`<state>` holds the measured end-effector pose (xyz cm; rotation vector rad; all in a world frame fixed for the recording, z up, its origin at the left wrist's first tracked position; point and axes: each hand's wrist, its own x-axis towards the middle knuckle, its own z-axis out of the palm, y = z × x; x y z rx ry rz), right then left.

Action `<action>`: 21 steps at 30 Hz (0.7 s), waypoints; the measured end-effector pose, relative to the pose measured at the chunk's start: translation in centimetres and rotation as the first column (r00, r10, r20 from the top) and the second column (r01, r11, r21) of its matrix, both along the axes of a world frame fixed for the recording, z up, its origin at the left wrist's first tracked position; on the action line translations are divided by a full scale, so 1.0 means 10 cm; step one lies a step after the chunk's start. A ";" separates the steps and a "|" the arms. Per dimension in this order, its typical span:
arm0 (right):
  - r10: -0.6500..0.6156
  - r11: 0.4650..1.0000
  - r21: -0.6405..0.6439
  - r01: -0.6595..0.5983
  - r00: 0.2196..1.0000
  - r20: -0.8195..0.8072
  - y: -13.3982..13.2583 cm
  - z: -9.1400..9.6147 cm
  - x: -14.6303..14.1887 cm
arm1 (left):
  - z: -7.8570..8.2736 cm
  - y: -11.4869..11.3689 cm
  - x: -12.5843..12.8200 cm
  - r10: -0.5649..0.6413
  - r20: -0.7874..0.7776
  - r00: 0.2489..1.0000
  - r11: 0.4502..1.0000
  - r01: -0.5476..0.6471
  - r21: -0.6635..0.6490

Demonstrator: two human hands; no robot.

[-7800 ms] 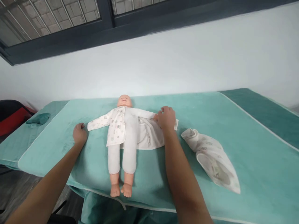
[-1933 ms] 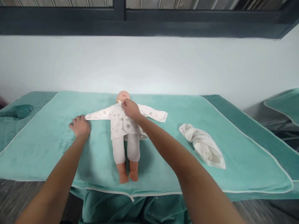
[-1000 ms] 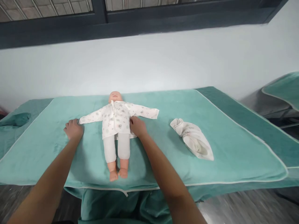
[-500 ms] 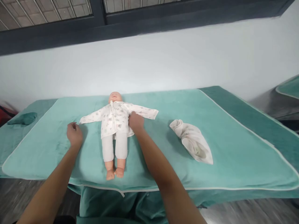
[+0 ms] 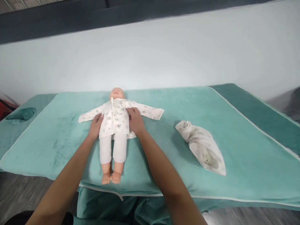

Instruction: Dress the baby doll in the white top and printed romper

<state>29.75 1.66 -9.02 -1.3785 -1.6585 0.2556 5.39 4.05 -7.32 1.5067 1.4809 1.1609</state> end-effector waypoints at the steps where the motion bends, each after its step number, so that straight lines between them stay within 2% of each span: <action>1: 0.044 0.999 0.002 -0.044 0.998 -0.050 0.04 -0.02 0.02 | 0.00 0.03 0.05 -0.017 0.035 0.999 1.000 0.017 0.012; 4: 0.131 0.991 0.005 -0.133 0.971 -0.200 0.16 -0.04 0.09 | -0.04 0.17 0.17 -0.027 0.137 0.990 0.998 0.019 0.057; 8: 0.131 0.985 -0.049 -0.167 0.899 -0.417 0.26 -0.02 0.13 | -0.09 0.44 0.27 0.005 0.146 0.989 0.995 -0.020 0.101; 12: 0.172 0.974 -0.056 -0.221 0.872 -0.458 0.25 -0.02 0.10 | -0.10 0.61 0.29 -0.015 0.156 0.988 0.996 0.000 0.093; 16: 0.138 0.982 -0.058 -0.180 0.891 -0.433 0.19 -0.04 0.09 | -0.10 0.58 0.23 -0.017 0.137 0.990 0.995 0.003 0.096; 19: 0.071 0.994 -0.047 -0.097 0.918 -0.391 0.10 -0.07 0.08 | -0.10 0.44 0.18 0.034 0.058 0.998 0.996 -0.038 0.079; 21: 0.082 0.995 -0.022 -0.095 0.940 -0.331 0.00 -0.09 0.05 | -0.10 0.33 0.15 0.047 0.019 0.999 0.997 -0.048 0.060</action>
